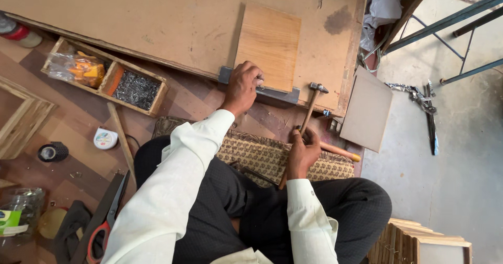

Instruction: The person sits on a mat and assembles small wooden frames by attaching backing boards with metal corner brackets. They use a hammer to drive nails into the brackets and wood, then place the finished frames into a stack.

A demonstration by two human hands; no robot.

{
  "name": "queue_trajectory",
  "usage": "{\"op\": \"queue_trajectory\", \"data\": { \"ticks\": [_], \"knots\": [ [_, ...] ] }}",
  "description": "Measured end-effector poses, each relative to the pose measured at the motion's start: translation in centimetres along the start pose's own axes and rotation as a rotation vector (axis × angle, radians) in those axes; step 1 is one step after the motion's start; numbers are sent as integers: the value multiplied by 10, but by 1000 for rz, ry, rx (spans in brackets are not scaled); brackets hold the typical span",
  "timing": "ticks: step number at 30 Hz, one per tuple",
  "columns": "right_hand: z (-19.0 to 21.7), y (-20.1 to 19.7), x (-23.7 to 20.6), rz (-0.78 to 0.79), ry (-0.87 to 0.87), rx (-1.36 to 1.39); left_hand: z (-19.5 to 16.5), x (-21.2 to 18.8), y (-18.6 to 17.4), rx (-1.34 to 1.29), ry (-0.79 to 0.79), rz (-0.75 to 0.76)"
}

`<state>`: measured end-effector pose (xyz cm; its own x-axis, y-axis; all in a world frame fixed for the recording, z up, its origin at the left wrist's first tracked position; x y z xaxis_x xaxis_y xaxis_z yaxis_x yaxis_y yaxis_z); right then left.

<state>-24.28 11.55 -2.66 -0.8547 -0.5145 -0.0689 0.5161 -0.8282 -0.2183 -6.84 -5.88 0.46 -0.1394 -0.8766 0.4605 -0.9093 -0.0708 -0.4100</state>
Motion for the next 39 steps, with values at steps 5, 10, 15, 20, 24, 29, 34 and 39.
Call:
{"op": "queue_trajectory", "data": {
  "ticks": [5,10,15,20,24,29,34,39],
  "knots": [
    [-9,3,3,39,63,126,1,3,7,31,-3,16],
    [-17,2,6,67,140,228,-1,2,8,85,13,3],
    [-19,-6,5,154,269,298,-3,2,9,84,2,13],
    [-11,-13,-4,207,376,346,-3,1,9,74,-11,10],
    [-5,-17,-12,214,458,303,-2,2,11,100,-22,36],
    [3,-24,-25,310,531,222,4,4,13,61,-95,93],
    [21,-36,-49,239,48,19,9,5,14,33,-112,90],
    [25,-34,-72,276,-152,-248,8,3,15,48,-49,35]
  ]
}}
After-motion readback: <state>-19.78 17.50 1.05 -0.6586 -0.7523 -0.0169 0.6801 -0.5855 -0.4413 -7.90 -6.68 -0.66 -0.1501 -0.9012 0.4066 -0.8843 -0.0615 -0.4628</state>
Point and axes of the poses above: each hand's wrist, its own x-axis towards the middle knuckle, its own y-axis out of the palm, z = x × y, the point moved 2 cm from there along x, towards the middle knuckle, and after that the axes turned 7 degrees about -z, right-handed, at the moved point
